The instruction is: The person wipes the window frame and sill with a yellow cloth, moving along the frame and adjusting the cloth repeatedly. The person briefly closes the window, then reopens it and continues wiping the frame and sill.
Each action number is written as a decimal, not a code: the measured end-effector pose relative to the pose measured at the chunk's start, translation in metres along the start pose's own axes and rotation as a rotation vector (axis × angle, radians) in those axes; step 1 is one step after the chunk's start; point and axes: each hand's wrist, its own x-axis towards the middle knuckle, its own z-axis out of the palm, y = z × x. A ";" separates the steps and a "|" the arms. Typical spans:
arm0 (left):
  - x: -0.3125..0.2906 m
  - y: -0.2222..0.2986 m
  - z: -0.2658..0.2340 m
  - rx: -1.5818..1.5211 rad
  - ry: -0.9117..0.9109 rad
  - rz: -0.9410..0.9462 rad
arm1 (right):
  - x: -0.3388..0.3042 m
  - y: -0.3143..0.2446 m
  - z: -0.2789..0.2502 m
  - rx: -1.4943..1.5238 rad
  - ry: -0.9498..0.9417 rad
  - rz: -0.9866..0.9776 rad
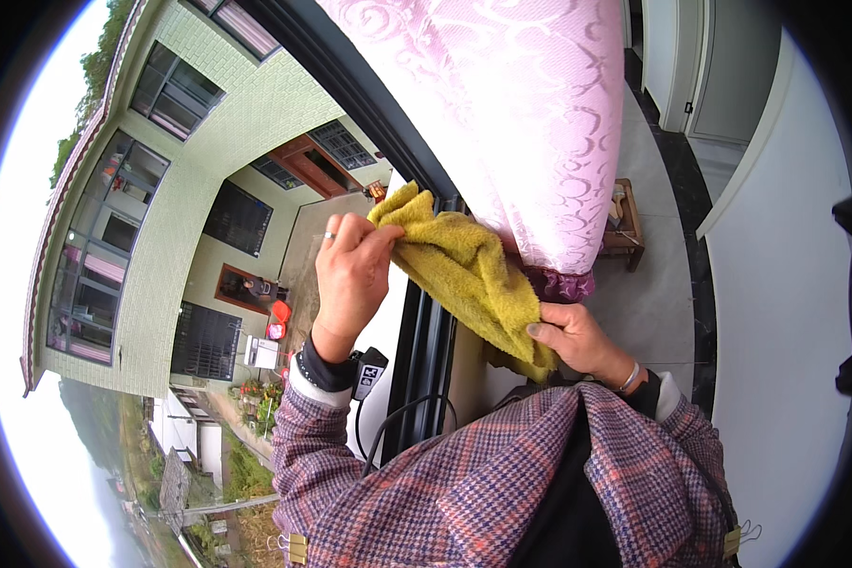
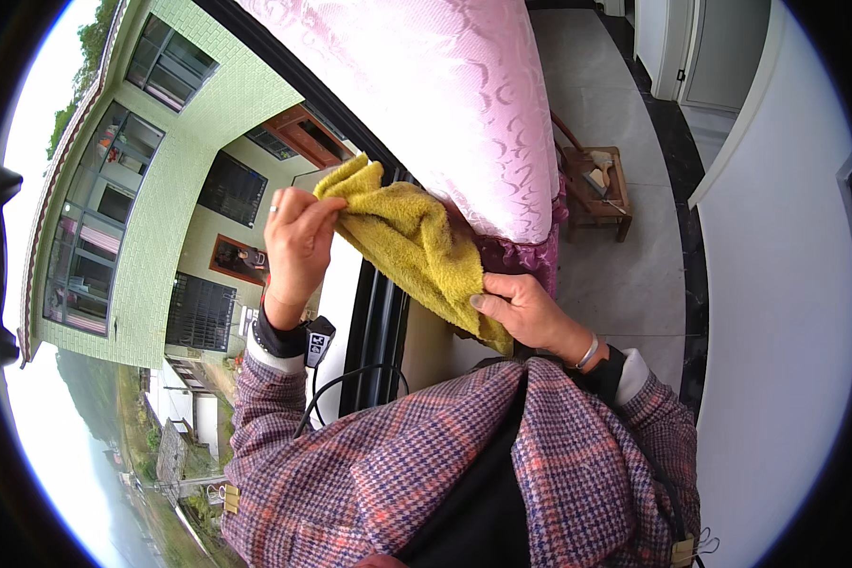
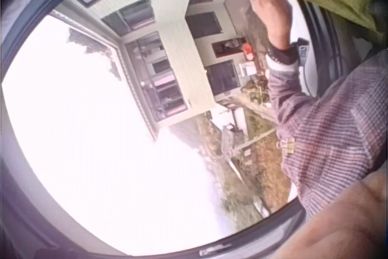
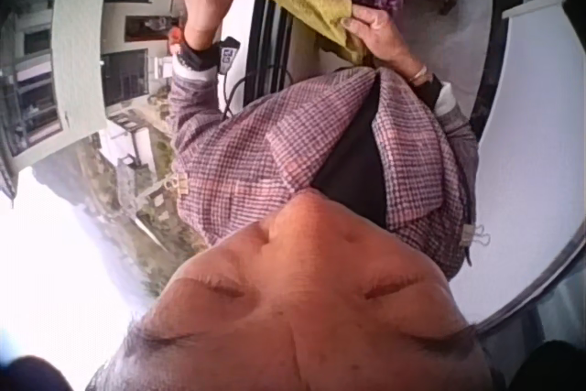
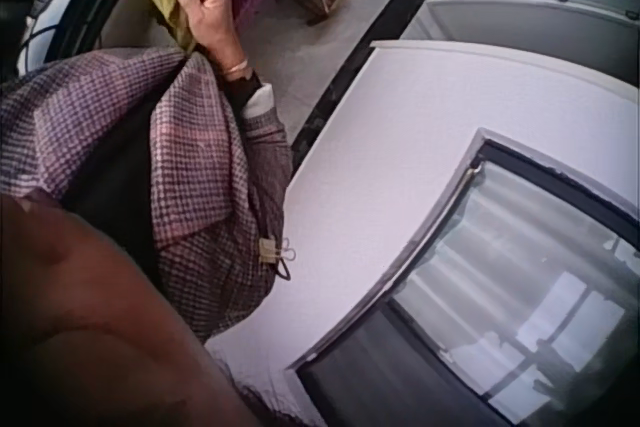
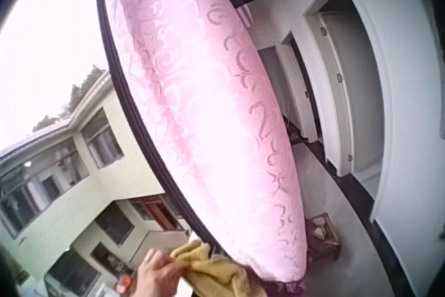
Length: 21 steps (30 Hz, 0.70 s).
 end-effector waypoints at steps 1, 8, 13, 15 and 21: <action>-0.007 -0.003 0.006 0.015 -0.146 -0.059 | 0.006 0.004 0.005 -0.077 -0.005 0.057; -0.033 -0.012 0.043 -0.036 -0.294 -0.095 | 0.005 0.012 0.006 -0.055 0.006 0.053; -0.021 -0.013 0.053 -0.024 -0.325 0.006 | 0.005 0.004 0.007 -0.079 -0.024 0.064; -0.018 -0.015 0.056 0.020 -0.425 0.011 | 0.008 0.000 0.009 -0.064 -0.016 0.055; -0.018 -0.017 0.054 0.046 -0.592 -0.020 | 0.025 -0.014 0.007 -0.015 0.053 -0.081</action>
